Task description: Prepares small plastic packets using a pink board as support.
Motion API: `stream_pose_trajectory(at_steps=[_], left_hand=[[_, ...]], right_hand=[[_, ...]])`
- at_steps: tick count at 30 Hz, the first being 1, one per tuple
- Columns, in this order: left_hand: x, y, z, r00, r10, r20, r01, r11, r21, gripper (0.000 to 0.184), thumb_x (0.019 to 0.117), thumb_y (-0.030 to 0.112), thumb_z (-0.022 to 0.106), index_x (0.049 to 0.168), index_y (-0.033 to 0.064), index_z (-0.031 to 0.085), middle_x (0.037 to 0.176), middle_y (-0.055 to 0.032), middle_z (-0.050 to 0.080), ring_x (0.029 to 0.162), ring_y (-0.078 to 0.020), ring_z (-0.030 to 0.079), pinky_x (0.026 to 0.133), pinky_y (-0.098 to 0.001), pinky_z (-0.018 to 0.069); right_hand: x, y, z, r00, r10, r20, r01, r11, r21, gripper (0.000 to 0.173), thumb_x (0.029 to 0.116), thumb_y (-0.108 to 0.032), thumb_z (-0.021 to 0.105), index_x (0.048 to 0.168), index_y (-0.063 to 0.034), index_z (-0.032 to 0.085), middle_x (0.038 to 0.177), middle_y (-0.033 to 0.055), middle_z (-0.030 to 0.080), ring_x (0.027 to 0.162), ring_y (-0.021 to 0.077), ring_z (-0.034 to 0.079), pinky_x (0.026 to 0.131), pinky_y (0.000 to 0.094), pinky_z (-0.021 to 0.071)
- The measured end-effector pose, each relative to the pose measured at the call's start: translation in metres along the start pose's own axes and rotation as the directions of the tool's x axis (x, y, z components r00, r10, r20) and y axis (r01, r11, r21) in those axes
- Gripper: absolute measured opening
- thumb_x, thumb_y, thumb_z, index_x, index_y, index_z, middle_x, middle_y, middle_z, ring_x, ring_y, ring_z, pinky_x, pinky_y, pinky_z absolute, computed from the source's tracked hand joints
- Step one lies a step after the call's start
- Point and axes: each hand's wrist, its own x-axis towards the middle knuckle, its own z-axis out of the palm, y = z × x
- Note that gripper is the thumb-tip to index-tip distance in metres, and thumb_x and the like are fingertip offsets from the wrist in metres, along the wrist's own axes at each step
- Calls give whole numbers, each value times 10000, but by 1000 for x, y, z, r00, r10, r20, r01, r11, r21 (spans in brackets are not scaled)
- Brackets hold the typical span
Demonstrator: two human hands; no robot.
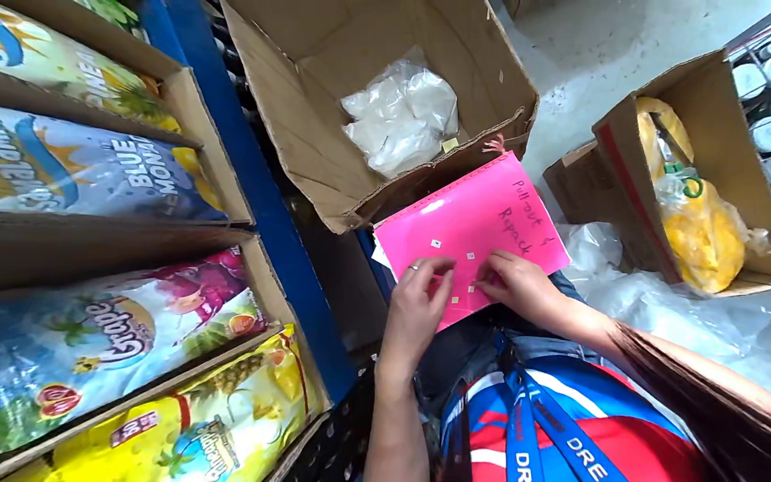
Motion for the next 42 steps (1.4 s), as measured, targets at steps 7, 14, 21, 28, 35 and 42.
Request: stream_pose_trajectory(at_steps=[7, 14, 21, 28, 35, 42], left_hand=[[1, 5, 16, 999, 27, 39, -28, 999, 32, 154, 951, 140, 669, 988, 25, 765, 1004, -132, 731, 955, -241, 695, 866, -356, 555], [2, 10, 9, 996, 92, 20, -92, 996, 1, 141, 932, 140, 662, 958, 35, 752, 966, -116, 713, 922, -182, 670, 796, -274, 537], [-1, 17, 4, 987, 158, 3, -158, 987, -16, 124, 913, 115, 662, 954, 42, 753, 969, -106, 716, 939, -150, 670, 798, -231, 531], [1, 25, 3, 998, 27, -63, -41, 973, -227, 132, 925, 107, 657, 960, -1, 724, 971, -85, 692, 869, -39, 653, 733, -152, 533], [2, 45, 5, 971, -230, -63, 164, 836, -524, 75, 936, 85, 641, 972, 30, 677, 917, 37, 671, 734, 26, 620, 640, -141, 529], [3, 56, 5, 966, -220, -137, 109, 824, -557, 66, 923, 63, 634, 969, 25, 662, 919, 35, 675, 717, 15, 640, 625, -153, 557]], right_hand=[[3, -8, -25, 997, -55, 45, 51, 995, 91, 183, 947, -128, 688, 1021, 39, 709, 973, 167, 667, 828, 199, 624, 768, 322, 520], [2, -16, -40, 991, -115, 74, 102, 981, 164, 174, 952, -142, 689, 1002, 24, 709, 910, 96, 628, 714, 56, 513, 643, 183, 424], [2, -17, -50, 984, -129, 124, 98, 968, 229, 185, 961, -169, 693, 1006, 10, 703, 871, 34, 601, 677, -16, 465, 615, 125, 383], [3, -16, -49, 988, -142, 59, 105, 903, 416, 239, 963, -178, 689, 1118, 0, 653, 927, -22, 633, 715, -57, 510, 648, 107, 424], [-1, -19, -47, 999, -40, 32, 13, 805, 593, 126, 994, -162, 637, 1033, -53, 689, 874, -83, 655, 741, -64, 577, 685, 124, 486], [0, -27, -45, 1000, -22, 22, -2, 672, 740, 64, 982, -102, 636, 993, -82, 696, 855, -114, 681, 705, -67, 578, 647, 120, 476]])
